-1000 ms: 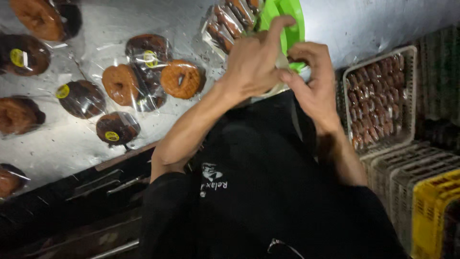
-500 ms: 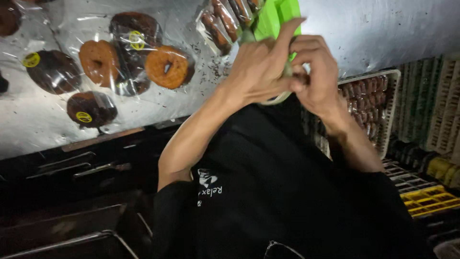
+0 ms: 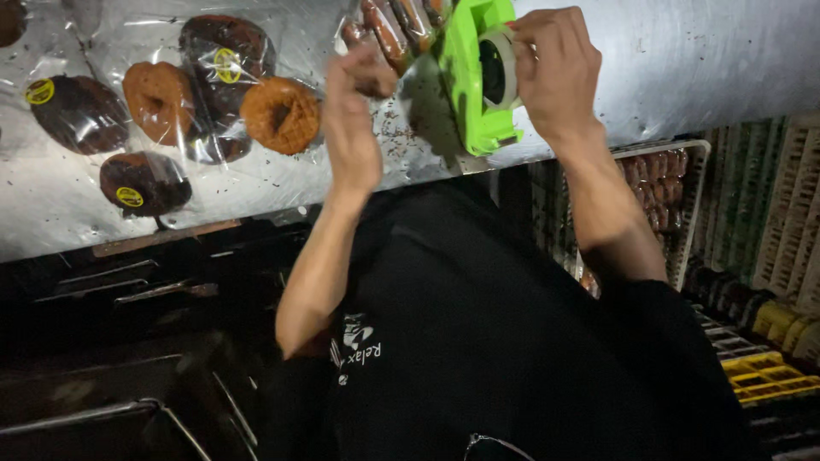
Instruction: The person packages donuts by placing them into plastic bags and sealing each bag with a strip of adhesive tape from a green dispenser.
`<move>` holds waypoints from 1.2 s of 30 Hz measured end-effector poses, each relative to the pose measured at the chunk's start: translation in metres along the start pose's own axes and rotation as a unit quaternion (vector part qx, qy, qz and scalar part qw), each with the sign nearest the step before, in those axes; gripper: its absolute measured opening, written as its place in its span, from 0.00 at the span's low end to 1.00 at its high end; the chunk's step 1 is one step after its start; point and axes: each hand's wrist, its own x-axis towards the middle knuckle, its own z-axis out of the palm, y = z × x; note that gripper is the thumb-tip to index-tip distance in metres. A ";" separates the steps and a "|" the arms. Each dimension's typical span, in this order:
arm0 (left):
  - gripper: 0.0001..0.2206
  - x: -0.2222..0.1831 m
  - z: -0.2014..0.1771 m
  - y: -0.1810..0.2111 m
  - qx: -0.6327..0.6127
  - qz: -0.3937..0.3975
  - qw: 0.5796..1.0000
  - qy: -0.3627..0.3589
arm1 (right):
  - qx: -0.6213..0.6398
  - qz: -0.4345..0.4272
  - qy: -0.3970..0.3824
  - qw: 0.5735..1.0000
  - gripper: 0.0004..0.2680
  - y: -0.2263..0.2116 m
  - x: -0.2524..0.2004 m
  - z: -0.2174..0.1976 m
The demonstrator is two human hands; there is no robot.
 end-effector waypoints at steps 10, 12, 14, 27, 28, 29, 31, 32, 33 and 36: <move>0.63 -0.035 0.096 -0.041 0.236 0.020 0.958 -0.163 | -0.091 -0.019 -0.004 0.996 0.03 0.003 0.025 0.016; 0.64 -0.042 0.107 -0.042 0.262 0.021 0.955 -0.138 | -0.095 0.008 -0.048 0.994 0.03 0.005 0.027 0.015; 0.65 -0.033 0.111 -0.041 0.288 0.052 0.950 -0.110 | -0.057 0.033 -0.056 0.996 0.03 0.010 0.032 0.011; 0.55 -0.023 0.121 -0.032 0.346 0.141 0.925 -0.072 | 0.097 0.170 0.080 0.978 0.01 -0.004 0.005 0.049; 0.56 -0.027 0.122 -0.032 0.353 0.147 0.921 -0.072 | 0.071 0.157 0.070 0.983 0.01 -0.007 0.001 0.049; 0.59 -0.028 0.121 -0.030 0.310 0.110 0.942 -0.073 | 0.041 0.126 0.038 0.990 0.03 -0.007 0.005 0.047; 0.64 -0.038 0.120 -0.026 0.216 0.034 0.972 -0.085 | -0.025 0.071 -0.021 0.997 0.06 -0.010 0.005 0.032; 0.64 -0.036 0.120 -0.029 0.240 0.058 0.965 -0.091 | -0.014 0.073 -0.024 0.997 0.05 -0.012 0.003 0.025; 0.64 -0.031 0.118 -0.034 0.264 0.081 0.956 -0.094 | -0.001 0.073 -0.029 0.997 0.05 -0.013 0.002 0.020; 0.61 -0.021 0.115 -0.052 0.277 0.113 0.949 -0.101 | 0.004 0.063 -0.053 0.997 0.05 -0.016 -0.007 0.006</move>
